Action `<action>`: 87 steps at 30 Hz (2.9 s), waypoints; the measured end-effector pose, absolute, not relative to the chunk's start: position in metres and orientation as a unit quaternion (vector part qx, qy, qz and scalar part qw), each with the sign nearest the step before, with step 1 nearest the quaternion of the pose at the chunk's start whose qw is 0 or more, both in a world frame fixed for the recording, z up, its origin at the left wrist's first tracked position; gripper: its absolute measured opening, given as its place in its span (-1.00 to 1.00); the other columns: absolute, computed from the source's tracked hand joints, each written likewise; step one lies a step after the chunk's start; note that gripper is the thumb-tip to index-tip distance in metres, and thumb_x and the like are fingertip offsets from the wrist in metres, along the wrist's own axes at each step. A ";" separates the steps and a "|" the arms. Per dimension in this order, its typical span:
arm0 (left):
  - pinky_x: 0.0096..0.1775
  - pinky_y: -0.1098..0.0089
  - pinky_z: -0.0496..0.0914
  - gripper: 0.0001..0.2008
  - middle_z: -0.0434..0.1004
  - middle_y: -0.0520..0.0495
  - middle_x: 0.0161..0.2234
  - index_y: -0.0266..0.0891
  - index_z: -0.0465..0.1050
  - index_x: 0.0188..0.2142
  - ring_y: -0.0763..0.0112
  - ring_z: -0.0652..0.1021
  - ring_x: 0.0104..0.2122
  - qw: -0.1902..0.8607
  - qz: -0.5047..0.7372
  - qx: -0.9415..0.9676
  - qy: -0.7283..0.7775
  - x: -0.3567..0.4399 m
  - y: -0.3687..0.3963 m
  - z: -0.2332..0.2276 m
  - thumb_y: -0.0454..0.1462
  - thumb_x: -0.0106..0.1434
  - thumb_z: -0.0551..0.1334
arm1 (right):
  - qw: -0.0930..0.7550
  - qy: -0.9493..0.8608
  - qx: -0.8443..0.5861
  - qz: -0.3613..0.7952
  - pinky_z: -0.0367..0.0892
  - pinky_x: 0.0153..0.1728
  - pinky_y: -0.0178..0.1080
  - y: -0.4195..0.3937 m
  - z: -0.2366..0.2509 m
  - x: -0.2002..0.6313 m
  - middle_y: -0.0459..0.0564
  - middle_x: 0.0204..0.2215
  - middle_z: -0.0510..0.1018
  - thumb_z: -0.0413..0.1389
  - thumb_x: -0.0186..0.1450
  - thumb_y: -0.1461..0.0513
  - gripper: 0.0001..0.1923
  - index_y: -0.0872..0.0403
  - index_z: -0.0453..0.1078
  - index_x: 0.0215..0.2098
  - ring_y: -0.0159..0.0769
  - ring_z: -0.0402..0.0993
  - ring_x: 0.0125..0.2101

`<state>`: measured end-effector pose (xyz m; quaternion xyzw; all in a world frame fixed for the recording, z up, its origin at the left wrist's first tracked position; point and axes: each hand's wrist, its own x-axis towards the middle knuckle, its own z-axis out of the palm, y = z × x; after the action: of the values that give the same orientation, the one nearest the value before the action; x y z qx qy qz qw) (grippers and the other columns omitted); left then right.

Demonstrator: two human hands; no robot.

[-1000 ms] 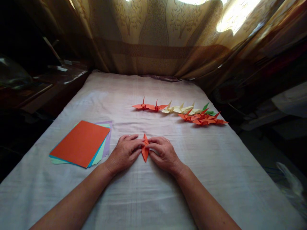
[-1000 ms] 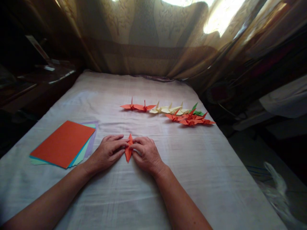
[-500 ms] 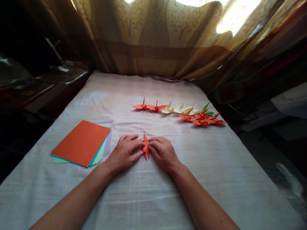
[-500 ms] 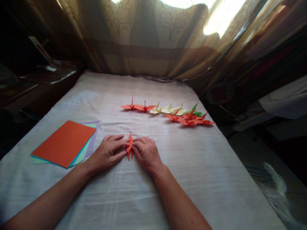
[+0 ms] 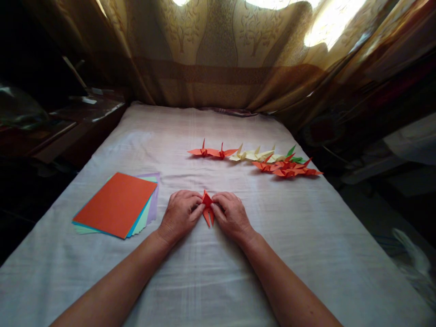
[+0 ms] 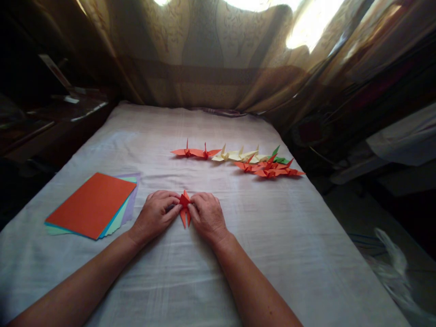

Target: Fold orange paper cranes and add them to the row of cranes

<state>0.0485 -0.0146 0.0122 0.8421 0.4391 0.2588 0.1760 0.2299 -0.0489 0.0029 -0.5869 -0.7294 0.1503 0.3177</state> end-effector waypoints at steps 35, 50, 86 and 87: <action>-0.06 0.20 0.28 -0.81 0.51 -0.03 -0.16 0.00 0.57 -0.12 0.22 0.44 -0.10 0.140 0.209 0.828 0.500 0.057 -0.015 0.011 -0.26 0.28 0.27 | 0.274 -0.680 -0.671 0.113 0.18 -0.11 -0.19 -0.051 0.005 0.212 -0.03 -0.23 0.51 0.17 0.28 0.24 -0.98 0.01 0.45 -0.32 -0.19 0.38 -0.16; -0.05 0.19 0.29 -0.75 0.52 -0.04 -0.18 0.03 0.60 -0.12 0.22 0.45 -0.10 0.146 0.229 0.830 0.488 0.054 -0.008 0.003 -0.31 0.31 0.20 | 0.347 -0.695 -0.615 0.133 0.29 -0.10 -0.20 -0.046 -0.007 0.225 -0.04 -0.27 0.57 0.06 0.25 0.39 -0.76 0.00 0.51 -0.30 -0.26 0.44 -0.19; -0.20 0.34 0.50 -0.66 0.63 -0.07 -0.30 -0.23 0.44 -0.25 0.28 0.64 -0.27 0.460 0.373 0.711 0.379 0.041 -0.024 0.016 -0.02 0.33 0.08 | 0.437 -0.714 -0.543 0.069 0.26 0.07 -0.10 -0.080 0.002 0.214 0.07 -0.02 0.57 0.11 0.22 0.24 -0.46 0.05 0.25 0.18 -0.18 0.45 0.03; -0.21 0.34 0.50 -0.66 0.63 -0.08 -0.30 -0.23 0.44 -0.26 0.29 0.63 -0.28 0.456 0.371 0.712 0.383 0.041 -0.024 0.017 -0.02 0.32 0.08 | 0.438 -0.704 -0.553 0.083 0.29 0.04 -0.12 -0.080 0.002 0.212 0.03 -0.11 0.61 0.11 0.23 0.25 -0.49 0.04 0.27 0.16 -0.21 0.50 -0.05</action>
<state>0.0408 -0.0243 0.0166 0.7119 0.3834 0.3715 0.4562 0.2119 -0.0796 0.0020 -0.5527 -0.7041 0.0829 0.4380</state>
